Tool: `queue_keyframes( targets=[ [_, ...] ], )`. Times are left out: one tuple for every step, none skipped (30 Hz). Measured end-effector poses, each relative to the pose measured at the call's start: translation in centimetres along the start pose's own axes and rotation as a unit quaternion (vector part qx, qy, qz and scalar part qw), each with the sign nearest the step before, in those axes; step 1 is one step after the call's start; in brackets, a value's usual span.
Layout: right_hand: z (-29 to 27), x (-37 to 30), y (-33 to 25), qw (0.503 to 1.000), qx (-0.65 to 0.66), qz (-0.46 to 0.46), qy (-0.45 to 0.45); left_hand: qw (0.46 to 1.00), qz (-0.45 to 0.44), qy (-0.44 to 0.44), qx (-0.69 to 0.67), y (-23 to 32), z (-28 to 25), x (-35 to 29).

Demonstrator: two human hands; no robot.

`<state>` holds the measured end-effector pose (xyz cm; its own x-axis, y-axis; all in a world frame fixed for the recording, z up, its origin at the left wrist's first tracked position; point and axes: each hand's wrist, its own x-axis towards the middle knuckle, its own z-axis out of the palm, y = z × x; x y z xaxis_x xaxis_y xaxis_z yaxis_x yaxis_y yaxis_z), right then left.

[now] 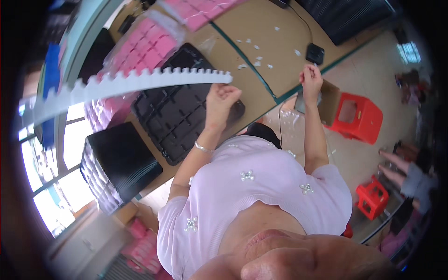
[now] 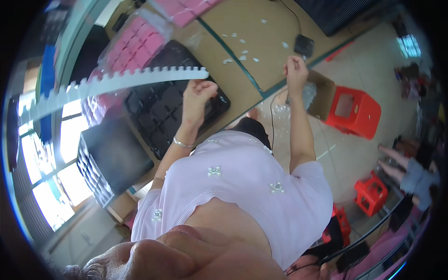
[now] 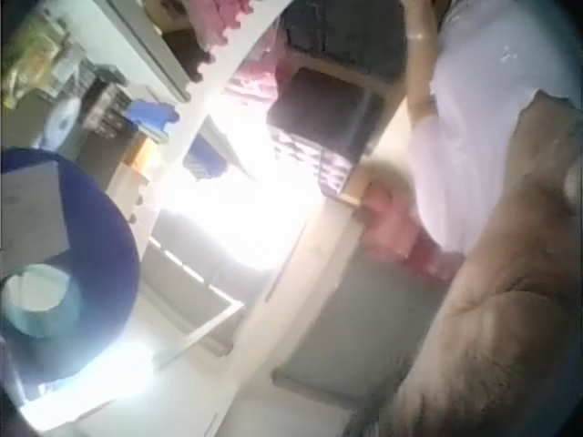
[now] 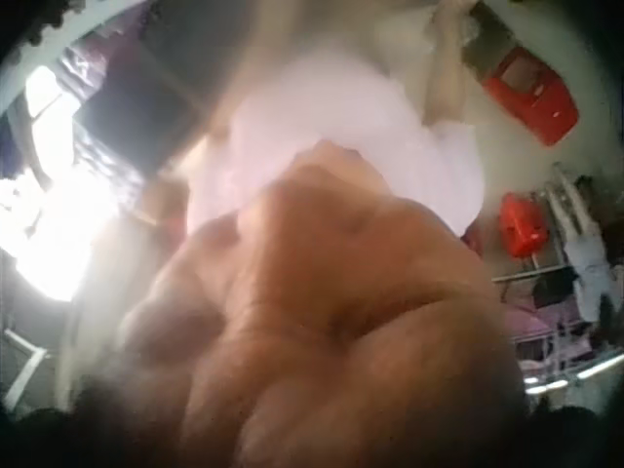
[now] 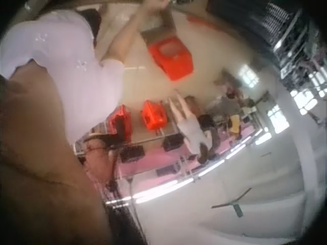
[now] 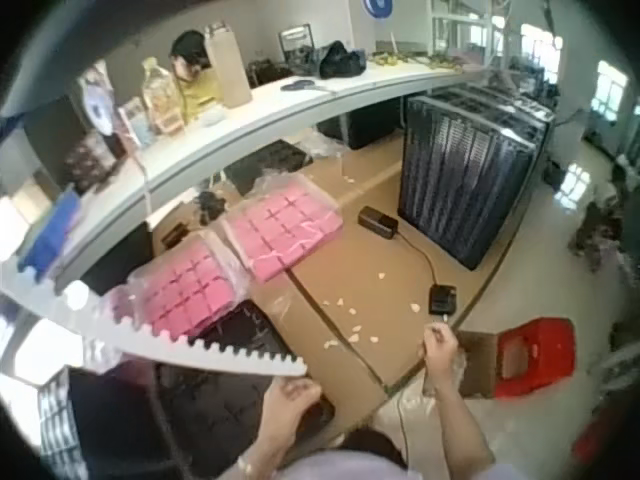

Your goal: The person applies adhesive strips onto black plastic trays, places pink foam inserts into the trays, and stacks the assembled trays onto a pile.

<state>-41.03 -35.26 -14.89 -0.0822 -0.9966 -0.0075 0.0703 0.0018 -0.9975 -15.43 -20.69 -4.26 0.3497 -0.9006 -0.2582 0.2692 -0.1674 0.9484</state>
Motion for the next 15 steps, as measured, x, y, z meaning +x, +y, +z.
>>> queue_keyframes(
  targets=[
    [4.2,-2.6,-2.8,0.998,0.026,-0.038,-0.050,0.999,-0.035,0.001,-0.012,0.3,-1.0,-0.6],
    [8.0,-5.7,-5.8,0.988,0.044,-0.078,-0.128,0.999,-0.040,0.009,-0.019,0.2,-2.4,-1.3],
    [11.4,-8.6,-8.2,0.971,0.059,-0.117,-0.198,0.999,-0.033,0.017,-0.002,0.6,-3.8,-2.3],
    [14.7,-10.8,-9.9,0.939,0.112,-0.125,-0.301,0.999,-0.025,0.043,0.012,1.0,-5.4,-3.1],
    [17.6,-12.6,-11.5,0.889,0.036,-0.205,-0.407,0.997,-0.021,0.074,0.025,1.0,-7.3,-4.2],
    [21.0,-14.7,-13.6,0.819,0.035,-0.259,-0.511,0.996,-0.009,0.089,0.012,-0.7,-10.0,-5.1],
    [23.9,-16.7,-14.0,0.774,0.004,-0.240,-0.586,0.986,0.084,0.124,0.075,-3.0,-13.1,-5.7],
    [27.0,-18.4,-14.1,0.752,0.010,-0.178,-0.634,0.963,0.170,0.157,0.139,-4.3,-15.4,-6.1],
    [30.0,-18.3,-12.7,0.756,-0.011,-0.209,-0.621,0.962,0.175,0.162,0.130,-3.1,-16.4,-6.9],
    [33.3,-17.2,-10.9,0.759,-0.029,-0.238,-0.605,0.975,0.104,0.187,0.058,-0.6,-17.1,-8.3],
    [36.3,-15.4,-9.9,0.788,-0.100,-0.190,-0.576,0.977,0.034,0.211,-0.016,0.6,-18.3,-9.8],
    [39.3,-12.7,-8.1,0.810,-0.149,-0.203,-0.530,0.975,0.037,0.217,-0.024,0.5,-19.7,-10.8],
    [41.9,-9.2,-5.9,0.834,-0.190,-0.231,-0.464,0.968,0.046,0.243,-0.030,0.4,-20.9,-11.4],
    [44.2,-6.0,-4.5,0.837,-0.252,-0.263,-0.409,0.960,0.051,0.274,-0.034,0.2,-22.1,-12.2],
    [45.8,-1.2,-2.1,0.839,-0.297,-0.270,-0.367,0.962,0.055,0.265,-0.039,0.3,-22.8,-12.6]
  ],
)
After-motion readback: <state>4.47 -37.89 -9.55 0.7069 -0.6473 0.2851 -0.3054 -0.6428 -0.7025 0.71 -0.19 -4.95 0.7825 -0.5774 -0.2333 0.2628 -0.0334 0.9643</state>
